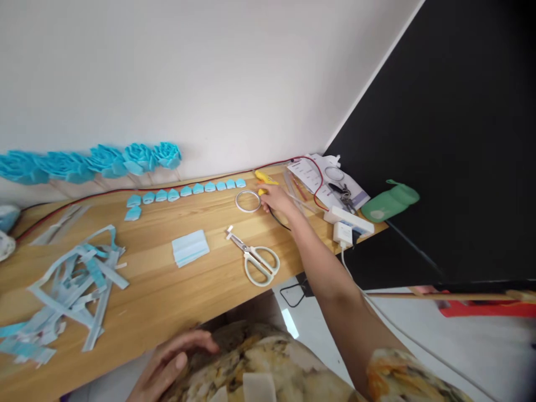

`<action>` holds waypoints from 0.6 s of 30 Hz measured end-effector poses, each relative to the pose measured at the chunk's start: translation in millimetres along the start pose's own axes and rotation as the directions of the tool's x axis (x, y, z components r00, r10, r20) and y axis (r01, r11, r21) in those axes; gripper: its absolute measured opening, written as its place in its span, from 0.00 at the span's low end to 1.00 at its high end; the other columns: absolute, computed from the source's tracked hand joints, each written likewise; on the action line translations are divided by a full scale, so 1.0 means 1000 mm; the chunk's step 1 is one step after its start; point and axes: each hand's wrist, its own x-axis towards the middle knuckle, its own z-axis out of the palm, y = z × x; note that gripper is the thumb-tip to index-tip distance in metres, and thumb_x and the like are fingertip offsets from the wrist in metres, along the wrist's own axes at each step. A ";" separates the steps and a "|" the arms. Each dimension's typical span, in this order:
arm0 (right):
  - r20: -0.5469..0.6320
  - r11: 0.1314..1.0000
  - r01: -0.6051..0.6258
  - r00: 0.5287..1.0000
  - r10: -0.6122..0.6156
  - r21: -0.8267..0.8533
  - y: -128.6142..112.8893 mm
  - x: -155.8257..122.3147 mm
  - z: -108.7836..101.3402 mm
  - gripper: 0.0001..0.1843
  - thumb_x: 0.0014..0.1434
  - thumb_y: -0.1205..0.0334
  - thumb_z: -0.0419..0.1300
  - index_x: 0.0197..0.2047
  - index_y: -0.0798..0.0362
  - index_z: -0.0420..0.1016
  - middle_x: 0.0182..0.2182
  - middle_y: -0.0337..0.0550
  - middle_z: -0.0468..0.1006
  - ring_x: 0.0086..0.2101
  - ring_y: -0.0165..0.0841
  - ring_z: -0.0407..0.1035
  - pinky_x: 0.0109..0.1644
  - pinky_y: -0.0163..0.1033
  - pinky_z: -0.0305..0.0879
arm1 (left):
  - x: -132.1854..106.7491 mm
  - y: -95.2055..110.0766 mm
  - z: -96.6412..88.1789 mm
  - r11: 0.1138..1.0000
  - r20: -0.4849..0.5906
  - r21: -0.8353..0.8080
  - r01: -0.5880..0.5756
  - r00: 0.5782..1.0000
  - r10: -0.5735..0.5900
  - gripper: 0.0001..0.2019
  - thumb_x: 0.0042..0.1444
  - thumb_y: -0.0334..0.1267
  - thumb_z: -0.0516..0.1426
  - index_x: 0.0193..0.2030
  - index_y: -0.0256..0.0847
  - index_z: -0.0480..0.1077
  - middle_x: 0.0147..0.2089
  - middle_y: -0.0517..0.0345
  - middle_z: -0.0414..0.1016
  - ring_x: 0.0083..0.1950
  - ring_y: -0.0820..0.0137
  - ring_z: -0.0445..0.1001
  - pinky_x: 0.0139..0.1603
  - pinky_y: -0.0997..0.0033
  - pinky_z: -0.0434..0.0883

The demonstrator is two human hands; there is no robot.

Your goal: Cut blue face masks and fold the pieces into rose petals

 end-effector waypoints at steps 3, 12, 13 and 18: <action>-0.066 0.993 0.050 0.997 -0.043 0.104 -0.006 -0.028 -0.012 0.23 0.61 0.66 0.49 0.59 0.55 0.67 0.24 0.38 0.75 0.18 0.25 0.67 0.22 0.30 0.65 | 0.002 -0.002 0.000 0.999 -0.002 -0.028 0.017 1.000 -0.017 0.26 0.53 0.63 0.54 0.44 0.46 0.79 0.46 0.52 0.80 0.53 0.54 0.74 0.60 0.56 0.67; -0.285 0.898 0.041 0.941 -0.182 -0.438 -0.001 -0.141 0.033 0.21 0.62 0.62 0.49 0.56 0.50 0.73 0.31 0.49 0.82 0.29 0.41 0.75 0.35 0.42 0.69 | 0.010 -0.013 -0.009 0.998 0.104 0.065 0.001 0.995 -0.007 0.27 0.54 0.65 0.50 0.45 0.49 0.79 0.49 0.53 0.79 0.55 0.53 0.72 0.61 0.53 0.66; -0.280 0.870 0.005 0.946 -0.164 -0.492 0.003 -0.138 0.034 0.22 0.62 0.62 0.49 0.57 0.51 0.72 0.31 0.50 0.82 0.29 0.42 0.76 0.34 0.42 0.68 | 0.009 -0.013 -0.010 0.998 0.109 0.067 0.008 0.994 -0.015 0.28 0.54 0.65 0.50 0.45 0.49 0.79 0.49 0.52 0.79 0.55 0.52 0.72 0.61 0.52 0.65; -0.260 0.743 -0.109 0.961 -0.090 -0.660 0.029 -0.096 0.009 0.22 0.63 0.62 0.51 0.59 0.55 0.70 0.33 0.54 0.82 0.32 0.41 0.76 0.35 0.40 0.66 | 0.003 -0.031 -0.009 0.996 0.086 -0.021 0.083 0.993 -0.081 0.27 0.53 0.64 0.50 0.47 0.51 0.78 0.51 0.56 0.79 0.57 0.53 0.72 0.62 0.53 0.65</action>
